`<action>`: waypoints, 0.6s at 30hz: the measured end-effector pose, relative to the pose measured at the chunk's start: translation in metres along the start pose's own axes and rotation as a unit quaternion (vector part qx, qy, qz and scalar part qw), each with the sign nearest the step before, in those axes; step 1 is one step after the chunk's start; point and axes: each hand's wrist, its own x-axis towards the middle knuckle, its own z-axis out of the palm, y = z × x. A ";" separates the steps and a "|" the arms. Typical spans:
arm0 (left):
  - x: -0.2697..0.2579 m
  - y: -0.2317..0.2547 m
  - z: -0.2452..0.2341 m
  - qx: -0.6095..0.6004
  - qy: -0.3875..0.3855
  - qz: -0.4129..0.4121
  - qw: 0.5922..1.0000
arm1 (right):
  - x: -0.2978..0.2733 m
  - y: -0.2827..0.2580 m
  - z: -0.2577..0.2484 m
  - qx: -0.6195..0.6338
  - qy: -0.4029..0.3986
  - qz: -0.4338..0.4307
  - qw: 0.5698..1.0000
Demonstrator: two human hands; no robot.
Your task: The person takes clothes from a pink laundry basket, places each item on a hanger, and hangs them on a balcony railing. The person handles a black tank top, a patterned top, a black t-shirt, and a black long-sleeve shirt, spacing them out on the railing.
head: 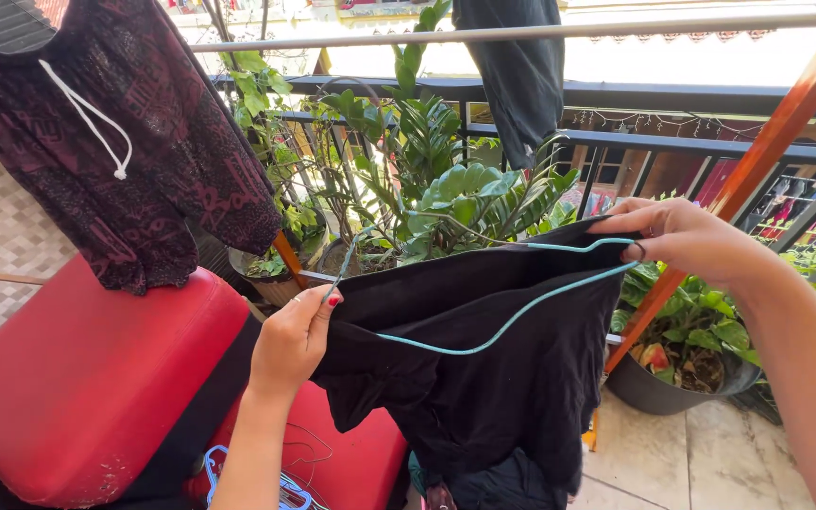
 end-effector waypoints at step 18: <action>-0.004 0.021 0.006 -0.112 0.030 -0.078 0.990 | 0.011 0.027 -0.017 -0.069 -0.102 0.061 0.990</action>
